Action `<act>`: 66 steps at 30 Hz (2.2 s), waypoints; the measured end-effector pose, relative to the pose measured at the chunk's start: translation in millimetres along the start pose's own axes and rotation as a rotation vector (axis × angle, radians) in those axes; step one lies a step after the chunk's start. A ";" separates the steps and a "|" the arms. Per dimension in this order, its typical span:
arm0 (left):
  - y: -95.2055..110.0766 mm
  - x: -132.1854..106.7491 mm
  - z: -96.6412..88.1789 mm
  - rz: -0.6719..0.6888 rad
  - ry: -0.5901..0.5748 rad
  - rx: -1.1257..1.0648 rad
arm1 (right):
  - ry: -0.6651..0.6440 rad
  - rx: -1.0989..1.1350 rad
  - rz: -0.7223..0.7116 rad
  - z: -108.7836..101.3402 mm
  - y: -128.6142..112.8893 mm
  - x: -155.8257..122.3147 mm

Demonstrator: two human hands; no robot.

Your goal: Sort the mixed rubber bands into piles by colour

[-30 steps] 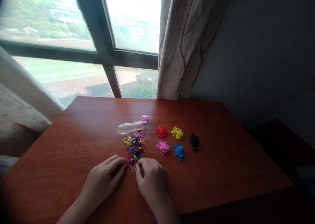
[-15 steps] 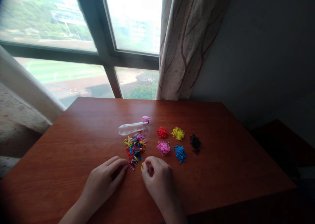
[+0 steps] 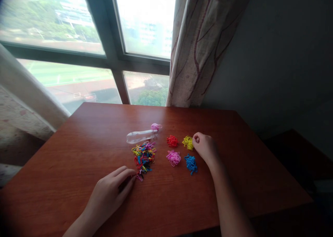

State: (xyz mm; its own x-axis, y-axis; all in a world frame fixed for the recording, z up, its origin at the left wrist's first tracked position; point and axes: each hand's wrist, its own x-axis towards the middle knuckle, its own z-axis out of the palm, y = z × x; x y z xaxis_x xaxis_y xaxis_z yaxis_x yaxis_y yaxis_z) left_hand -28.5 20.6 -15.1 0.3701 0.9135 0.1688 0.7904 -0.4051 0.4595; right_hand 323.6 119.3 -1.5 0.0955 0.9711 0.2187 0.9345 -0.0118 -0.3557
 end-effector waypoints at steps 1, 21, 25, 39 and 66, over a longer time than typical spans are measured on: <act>0.0 -0.5 -0.1 -0.001 -0.002 0.002 | -0.005 0.003 -0.003 1.2 0.2 0.1; 1.2 -0.5 -0.5 -0.022 -0.003 -0.022 | -0.036 0.431 -0.108 12.7 -86.2 -96.6; 1.3 -0.1 -0.7 -0.018 0.005 -0.025 | -0.124 0.466 -0.126 32.1 -106.3 -119.1; 0.3 0.1 -0.9 0.017 -0.039 0.015 | -0.112 0.342 -0.176 41.6 -118.9 -130.7; 52.6 77.8 -5.3 0.037 0.000 0.021 | -0.098 0.282 -0.206 37.7 -122.5 -138.0</act>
State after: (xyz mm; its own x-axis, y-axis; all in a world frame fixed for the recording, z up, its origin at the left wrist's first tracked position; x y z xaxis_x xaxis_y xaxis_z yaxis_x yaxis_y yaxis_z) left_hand 39.3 70.6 26.8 0.3990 0.8980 0.1855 0.7863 -0.4391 0.4346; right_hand 183.0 -4.3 -22.3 -0.1308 0.9647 0.2285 0.7984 0.2392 -0.5527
